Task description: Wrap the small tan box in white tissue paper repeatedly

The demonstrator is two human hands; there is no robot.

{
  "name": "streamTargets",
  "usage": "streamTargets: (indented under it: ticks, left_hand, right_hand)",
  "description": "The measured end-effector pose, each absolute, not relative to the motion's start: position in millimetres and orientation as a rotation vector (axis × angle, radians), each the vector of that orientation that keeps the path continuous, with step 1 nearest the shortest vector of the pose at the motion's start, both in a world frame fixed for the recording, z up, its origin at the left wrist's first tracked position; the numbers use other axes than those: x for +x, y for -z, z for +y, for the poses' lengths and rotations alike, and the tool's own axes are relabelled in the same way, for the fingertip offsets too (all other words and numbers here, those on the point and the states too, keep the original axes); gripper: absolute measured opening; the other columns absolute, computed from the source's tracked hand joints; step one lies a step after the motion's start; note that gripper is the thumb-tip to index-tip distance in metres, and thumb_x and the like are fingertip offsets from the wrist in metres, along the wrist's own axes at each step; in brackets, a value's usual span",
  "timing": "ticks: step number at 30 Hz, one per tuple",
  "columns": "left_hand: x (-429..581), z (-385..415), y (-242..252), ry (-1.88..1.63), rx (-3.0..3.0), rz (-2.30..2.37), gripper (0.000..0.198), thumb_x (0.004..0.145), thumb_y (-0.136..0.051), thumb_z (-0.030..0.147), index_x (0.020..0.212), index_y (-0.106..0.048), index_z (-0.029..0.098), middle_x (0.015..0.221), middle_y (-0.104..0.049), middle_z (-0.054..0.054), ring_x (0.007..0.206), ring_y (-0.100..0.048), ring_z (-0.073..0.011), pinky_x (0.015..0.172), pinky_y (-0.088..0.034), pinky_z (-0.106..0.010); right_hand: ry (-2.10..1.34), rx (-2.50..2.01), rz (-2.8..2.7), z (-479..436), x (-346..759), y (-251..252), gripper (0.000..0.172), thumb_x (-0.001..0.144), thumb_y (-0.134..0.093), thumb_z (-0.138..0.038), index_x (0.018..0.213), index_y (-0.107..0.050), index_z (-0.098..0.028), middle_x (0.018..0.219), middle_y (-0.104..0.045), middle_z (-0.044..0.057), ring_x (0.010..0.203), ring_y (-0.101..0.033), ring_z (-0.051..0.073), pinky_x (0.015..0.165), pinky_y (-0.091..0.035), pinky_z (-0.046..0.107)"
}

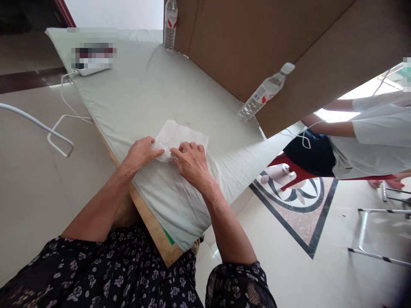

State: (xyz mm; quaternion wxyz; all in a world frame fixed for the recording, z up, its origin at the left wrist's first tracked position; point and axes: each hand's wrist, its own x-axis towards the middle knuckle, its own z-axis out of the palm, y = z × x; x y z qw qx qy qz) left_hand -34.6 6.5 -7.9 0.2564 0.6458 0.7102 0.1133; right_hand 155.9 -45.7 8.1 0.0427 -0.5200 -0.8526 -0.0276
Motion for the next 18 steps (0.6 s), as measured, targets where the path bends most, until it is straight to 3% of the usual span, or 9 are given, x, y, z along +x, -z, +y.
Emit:
streamTargets:
  ticks: [4, 6, 10, 13, 18]
  left_hand:
    - [-32.8, 5.8, 10.2, -0.556, 1.637, 1.739, 0.016, 0.075, -0.064, 0.033, 0.080, -0.064, 0.017, 0.069, -0.058, 0.001, 0.066, -0.053, -0.0156, 0.061, -0.038, -0.028]
    - [-29.2, 2.9, 9.2, -0.676, 1.627, 1.672, 0.011, 0.074, -0.061, 0.029, 0.070, -0.056, 0.019, 0.064, -0.053, 0.004, 0.061, -0.045, -0.0124, 0.060, -0.035, -0.027]
    - [-13.9, -1.9, 6.0, -0.831, 1.639, 1.551, 0.009, 0.072, -0.058, 0.026, 0.069, -0.053, 0.020, 0.064, -0.052, 0.004, 0.061, -0.044, -0.0113, 0.059, -0.035, -0.025]
    - [-1.8, -3.1, 4.5, -0.818, 1.599, 1.491, 0.010, 0.073, -0.059, 0.029, 0.070, -0.056, 0.019, 0.064, -0.054, 0.004, 0.060, -0.045, -0.0115, 0.058, -0.036, -0.025]
    - [-3.2, -3.4, -5.6, -0.623, 1.722, 1.386, 0.021, 0.071, -0.057, 0.031, 0.082, -0.070, 0.018, 0.072, -0.066, 0.000, 0.066, -0.056, -0.0152, 0.062, -0.043, -0.027]
  right_hand:
    - [0.092, -1.583, -2.613, -45.7, 155.1, -9.1, 0.020, 0.104, -0.056, -0.025, 0.121, -0.067, -0.025, 0.120, -0.068, 0.010, 0.105, -0.055, 0.027, 0.086, -0.032, 0.040]
    - [0.095, -1.575, -2.610, -45.6, 154.7, -8.9, 0.020, 0.105, -0.053, -0.024, 0.119, -0.067, -0.025, 0.119, -0.069, 0.011, 0.103, -0.055, 0.027, 0.085, -0.032, 0.040]
    - [0.063, -1.579, -2.582, -45.2, 154.8, -8.0, 0.023, 0.103, -0.051, -0.017, 0.122, -0.063, -0.022, 0.117, -0.070, 0.011, 0.104, -0.056, 0.027, 0.086, -0.033, 0.040]
    - [-0.023, -1.582, -2.507, -46.1, 157.2, -7.4, 0.022, 0.101, -0.057, -0.024, 0.122, -0.061, -0.017, 0.117, -0.072, 0.013, 0.106, -0.058, 0.029, 0.089, -0.035, 0.040]
    - [-0.135, -1.538, -2.428, -50.8, 163.8, -6.1, 0.013, 0.096, -0.060, -0.025, 0.107, -0.064, -0.018, 0.110, -0.075, 0.010, 0.104, -0.063, 0.028, 0.092, -0.038, 0.040]
